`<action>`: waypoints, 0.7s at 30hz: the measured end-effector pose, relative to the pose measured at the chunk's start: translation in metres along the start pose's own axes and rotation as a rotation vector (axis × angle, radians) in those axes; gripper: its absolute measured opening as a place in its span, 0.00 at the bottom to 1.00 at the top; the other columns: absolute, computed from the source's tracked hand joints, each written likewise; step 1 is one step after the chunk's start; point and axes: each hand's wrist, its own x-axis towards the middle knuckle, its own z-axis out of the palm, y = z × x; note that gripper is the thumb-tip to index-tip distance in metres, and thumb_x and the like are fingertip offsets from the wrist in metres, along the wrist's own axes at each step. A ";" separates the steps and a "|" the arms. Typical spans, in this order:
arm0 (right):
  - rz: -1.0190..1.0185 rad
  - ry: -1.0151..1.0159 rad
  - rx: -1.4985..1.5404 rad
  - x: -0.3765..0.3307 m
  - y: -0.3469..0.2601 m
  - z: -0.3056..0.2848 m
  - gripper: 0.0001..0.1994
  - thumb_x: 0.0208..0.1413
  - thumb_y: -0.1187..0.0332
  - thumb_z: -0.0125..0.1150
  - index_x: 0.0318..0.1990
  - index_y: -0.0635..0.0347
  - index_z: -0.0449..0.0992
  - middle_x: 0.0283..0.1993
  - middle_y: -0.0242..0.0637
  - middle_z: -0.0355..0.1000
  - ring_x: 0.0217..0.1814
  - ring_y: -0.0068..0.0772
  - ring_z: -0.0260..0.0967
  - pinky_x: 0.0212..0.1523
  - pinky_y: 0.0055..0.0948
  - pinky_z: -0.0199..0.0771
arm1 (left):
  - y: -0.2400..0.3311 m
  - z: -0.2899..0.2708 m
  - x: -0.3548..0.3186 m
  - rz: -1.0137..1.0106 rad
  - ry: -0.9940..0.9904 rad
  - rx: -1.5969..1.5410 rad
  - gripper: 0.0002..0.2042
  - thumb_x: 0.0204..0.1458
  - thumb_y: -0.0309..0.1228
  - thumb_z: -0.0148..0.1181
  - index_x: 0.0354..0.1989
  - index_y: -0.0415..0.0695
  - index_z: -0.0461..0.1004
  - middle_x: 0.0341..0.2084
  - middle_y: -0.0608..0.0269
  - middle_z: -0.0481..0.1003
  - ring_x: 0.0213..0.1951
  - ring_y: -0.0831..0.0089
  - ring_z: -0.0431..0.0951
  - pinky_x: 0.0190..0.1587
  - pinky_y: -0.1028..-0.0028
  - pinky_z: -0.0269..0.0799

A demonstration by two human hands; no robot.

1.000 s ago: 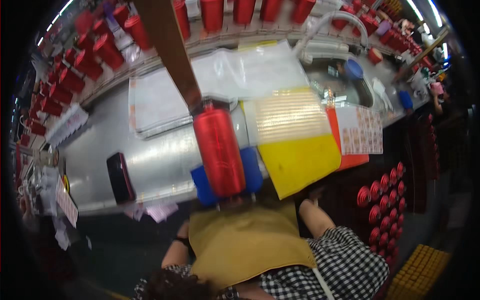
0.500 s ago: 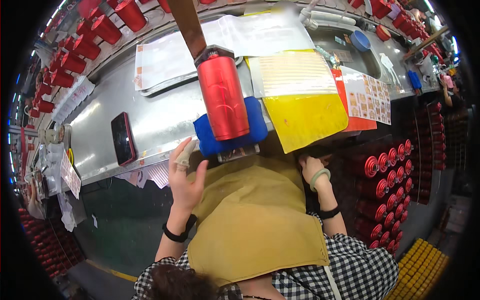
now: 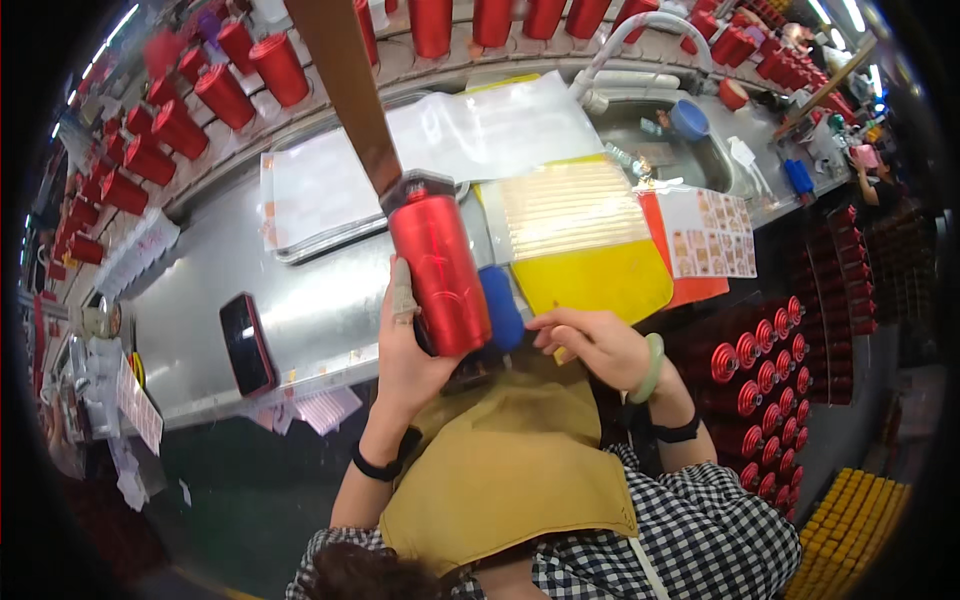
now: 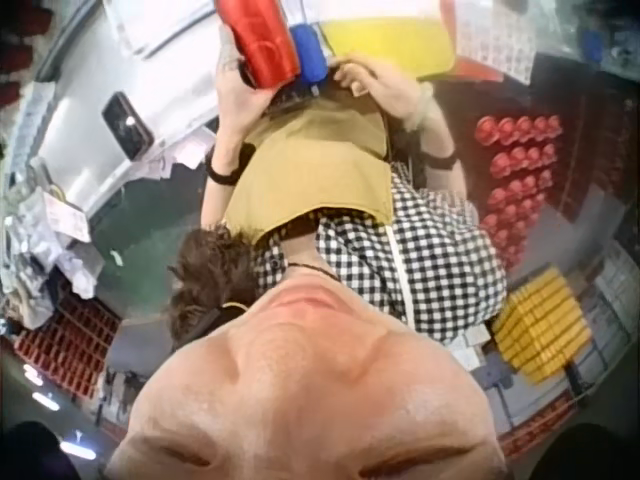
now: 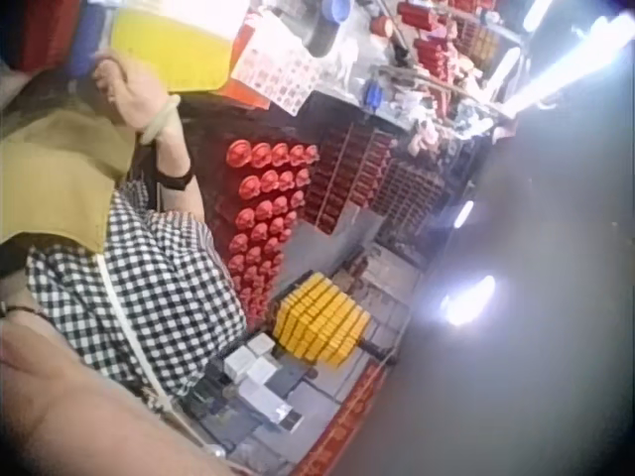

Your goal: Applying labels and stickers to red cylindrical containers at a factory workstation.

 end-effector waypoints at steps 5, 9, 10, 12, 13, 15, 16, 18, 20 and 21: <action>-0.237 0.171 -0.195 0.041 -0.014 0.021 0.22 0.65 0.60 0.60 0.61 0.63 0.72 0.44 0.46 0.78 0.41 0.37 0.77 0.45 0.33 0.76 | 0.000 -0.002 0.004 0.034 0.011 0.005 0.60 0.37 0.35 0.83 0.76 0.36 0.45 0.65 0.43 0.64 0.61 0.54 0.71 0.60 0.63 0.71; -0.328 0.203 -0.403 0.054 -0.014 0.036 0.44 0.51 0.51 0.74 0.71 0.63 0.61 0.60 0.52 0.71 0.59 0.49 0.72 0.60 0.39 0.71 | 0.001 0.000 0.000 -0.038 0.001 -0.087 0.60 0.36 0.34 0.83 0.76 0.34 0.46 0.70 0.39 0.58 0.68 0.47 0.64 0.65 0.60 0.65; -0.287 0.177 -0.409 0.054 -0.012 0.040 0.49 0.49 0.48 0.75 0.73 0.63 0.56 0.65 0.55 0.66 0.66 0.56 0.66 0.65 0.44 0.67 | 0.001 0.002 0.000 0.015 0.017 -0.047 0.60 0.36 0.33 0.83 0.76 0.35 0.46 0.68 0.40 0.60 0.65 0.48 0.67 0.64 0.61 0.67; -0.341 0.196 -0.419 0.055 -0.007 0.045 0.49 0.48 0.49 0.76 0.73 0.62 0.56 0.65 0.55 0.66 0.66 0.57 0.66 0.65 0.43 0.68 | 0.000 0.002 -0.002 0.041 0.020 -0.010 0.60 0.36 0.32 0.83 0.76 0.36 0.46 0.66 0.41 0.63 0.63 0.49 0.70 0.62 0.62 0.69; -0.346 0.223 -0.431 0.055 -0.005 0.047 0.50 0.48 0.50 0.76 0.73 0.62 0.56 0.65 0.55 0.65 0.66 0.57 0.66 0.64 0.43 0.68 | 0.000 0.002 -0.003 -0.071 -0.007 -0.125 0.59 0.36 0.31 0.82 0.77 0.36 0.45 0.64 0.43 0.66 0.59 0.55 0.73 0.59 0.64 0.71; -0.346 0.229 -0.417 0.056 0.000 0.050 0.49 0.47 0.52 0.77 0.73 0.62 0.56 0.65 0.55 0.66 0.65 0.57 0.67 0.64 0.43 0.69 | 0.000 0.002 -0.003 -0.190 -0.038 -0.239 0.59 0.37 0.30 0.81 0.77 0.36 0.45 0.62 0.46 0.69 0.56 0.60 0.76 0.57 0.66 0.73; -0.349 0.237 -0.407 0.057 0.002 0.050 0.49 0.47 0.54 0.77 0.73 0.61 0.56 0.65 0.55 0.66 0.65 0.57 0.67 0.64 0.42 0.69 | 0.001 0.002 -0.002 -0.143 -0.023 -0.204 0.57 0.37 0.29 0.81 0.76 0.37 0.47 0.59 0.46 0.70 0.53 0.58 0.77 0.55 0.66 0.74; -0.353 0.242 -0.399 0.060 0.005 0.050 0.49 0.46 0.56 0.78 0.73 0.61 0.56 0.65 0.55 0.66 0.65 0.56 0.68 0.64 0.42 0.70 | 0.002 0.001 -0.001 -0.097 -0.006 -0.170 0.56 0.38 0.28 0.80 0.76 0.38 0.49 0.56 0.46 0.71 0.50 0.55 0.79 0.52 0.65 0.75; -0.431 0.264 -0.380 0.061 0.007 0.049 0.50 0.46 0.59 0.77 0.74 0.59 0.53 0.63 0.55 0.67 0.61 0.58 0.69 0.59 0.44 0.73 | 0.003 0.001 0.001 -0.024 0.026 -0.091 0.54 0.38 0.28 0.79 0.75 0.36 0.51 0.57 0.44 0.71 0.53 0.52 0.78 0.54 0.62 0.74; -0.461 0.247 -0.367 0.062 0.008 0.048 0.50 0.46 0.59 0.77 0.74 0.59 0.53 0.63 0.55 0.67 0.61 0.58 0.69 0.59 0.44 0.73 | 0.004 0.001 0.001 -0.030 0.024 -0.094 0.54 0.38 0.28 0.79 0.75 0.36 0.51 0.57 0.44 0.71 0.53 0.52 0.78 0.54 0.62 0.74</action>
